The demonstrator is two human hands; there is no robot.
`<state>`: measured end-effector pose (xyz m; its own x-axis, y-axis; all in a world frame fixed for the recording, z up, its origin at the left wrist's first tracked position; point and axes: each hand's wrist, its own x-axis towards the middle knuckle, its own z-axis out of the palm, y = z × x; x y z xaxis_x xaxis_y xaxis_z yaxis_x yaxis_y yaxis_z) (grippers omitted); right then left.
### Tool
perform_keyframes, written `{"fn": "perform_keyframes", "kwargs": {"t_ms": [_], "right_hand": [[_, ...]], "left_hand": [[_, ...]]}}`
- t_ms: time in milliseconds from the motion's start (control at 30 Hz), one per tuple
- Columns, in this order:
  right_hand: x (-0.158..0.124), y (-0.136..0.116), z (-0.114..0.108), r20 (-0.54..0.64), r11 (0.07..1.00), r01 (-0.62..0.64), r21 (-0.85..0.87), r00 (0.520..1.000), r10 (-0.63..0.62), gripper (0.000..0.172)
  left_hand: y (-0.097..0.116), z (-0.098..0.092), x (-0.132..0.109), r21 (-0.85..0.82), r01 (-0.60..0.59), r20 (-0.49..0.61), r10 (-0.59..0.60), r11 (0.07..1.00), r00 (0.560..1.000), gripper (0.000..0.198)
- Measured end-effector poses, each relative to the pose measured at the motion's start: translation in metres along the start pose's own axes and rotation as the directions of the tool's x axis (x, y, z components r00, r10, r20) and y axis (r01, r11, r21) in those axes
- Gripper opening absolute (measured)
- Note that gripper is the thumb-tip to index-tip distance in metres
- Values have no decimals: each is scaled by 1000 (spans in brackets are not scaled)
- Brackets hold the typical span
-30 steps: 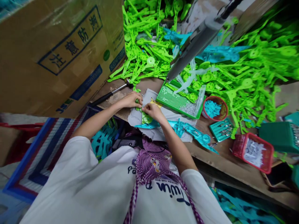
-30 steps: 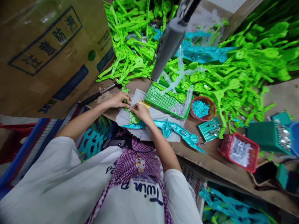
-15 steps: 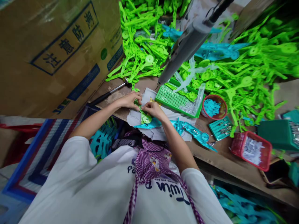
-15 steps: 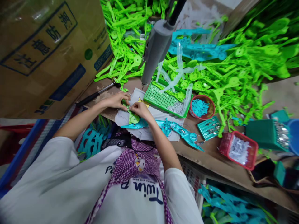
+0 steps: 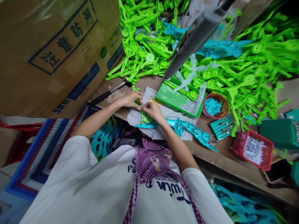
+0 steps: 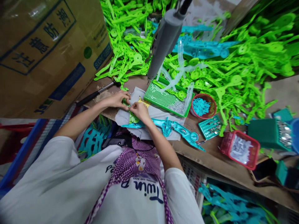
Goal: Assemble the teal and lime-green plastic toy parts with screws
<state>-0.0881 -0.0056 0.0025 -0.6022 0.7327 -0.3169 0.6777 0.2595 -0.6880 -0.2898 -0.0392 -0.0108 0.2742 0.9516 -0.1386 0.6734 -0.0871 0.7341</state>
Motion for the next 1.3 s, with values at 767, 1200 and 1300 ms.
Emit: {"fn": "perform_keyframes", "kwargs": {"t_ms": [767,1200,1300], "right_hand": [[-66,-23,1,140,830,124,-544,989,-55,39],[-76,-15,-12,246,713,224,-664,966,-74,41],[-75,-16,-14,246,730,201,-654,968,-47,44]], "left_hand": [[26,-6,9,162,113,42,-121,980,992,37],[44,-4,8,245,-26,128,-6,969,992,16],[35,4,-5,194,-184,125,161,964,979,11]]}}
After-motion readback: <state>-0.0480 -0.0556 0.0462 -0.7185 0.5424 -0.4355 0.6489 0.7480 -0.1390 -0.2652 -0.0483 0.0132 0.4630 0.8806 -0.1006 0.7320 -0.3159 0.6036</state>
